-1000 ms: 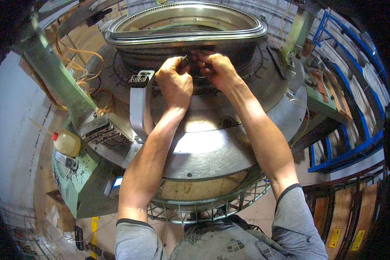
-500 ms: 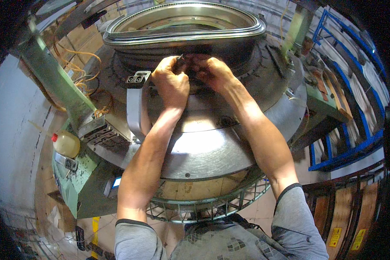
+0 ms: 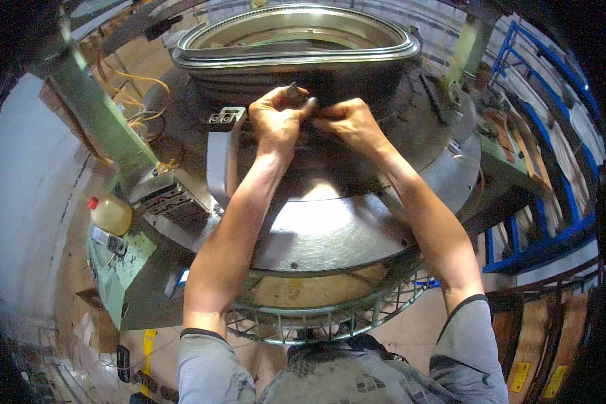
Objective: The person repeatedly picks up small metal strips and inserts them into slots around the rim of a large circular metal machine. They handle the strips one at a time, aligning and pressing them into place along the circumference.
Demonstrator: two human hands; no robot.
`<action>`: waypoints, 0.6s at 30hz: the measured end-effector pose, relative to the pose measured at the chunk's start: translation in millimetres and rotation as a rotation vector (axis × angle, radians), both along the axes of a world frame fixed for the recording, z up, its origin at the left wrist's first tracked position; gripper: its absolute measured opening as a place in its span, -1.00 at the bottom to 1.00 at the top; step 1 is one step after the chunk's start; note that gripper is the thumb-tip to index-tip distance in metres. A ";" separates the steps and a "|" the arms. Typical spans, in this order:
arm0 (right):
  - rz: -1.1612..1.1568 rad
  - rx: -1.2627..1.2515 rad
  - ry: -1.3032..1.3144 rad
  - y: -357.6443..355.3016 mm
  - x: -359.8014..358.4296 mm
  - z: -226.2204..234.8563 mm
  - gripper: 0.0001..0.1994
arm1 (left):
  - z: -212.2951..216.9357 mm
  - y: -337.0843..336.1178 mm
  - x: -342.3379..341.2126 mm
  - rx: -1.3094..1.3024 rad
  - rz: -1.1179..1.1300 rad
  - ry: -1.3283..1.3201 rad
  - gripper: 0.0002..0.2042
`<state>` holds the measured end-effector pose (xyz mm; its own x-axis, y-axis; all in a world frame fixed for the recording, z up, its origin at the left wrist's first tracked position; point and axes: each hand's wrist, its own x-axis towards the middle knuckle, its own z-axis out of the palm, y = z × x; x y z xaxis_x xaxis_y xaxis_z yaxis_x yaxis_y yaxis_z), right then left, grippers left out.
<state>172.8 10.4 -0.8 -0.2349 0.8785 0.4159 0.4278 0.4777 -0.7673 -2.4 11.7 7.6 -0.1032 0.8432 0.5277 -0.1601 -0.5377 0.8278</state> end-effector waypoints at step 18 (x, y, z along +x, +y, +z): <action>0.034 0.088 0.199 -5.9 1.2 -25.3 -0.85 | 8.3 1.0 4.1 -0.209 -0.223 0.136 -0.82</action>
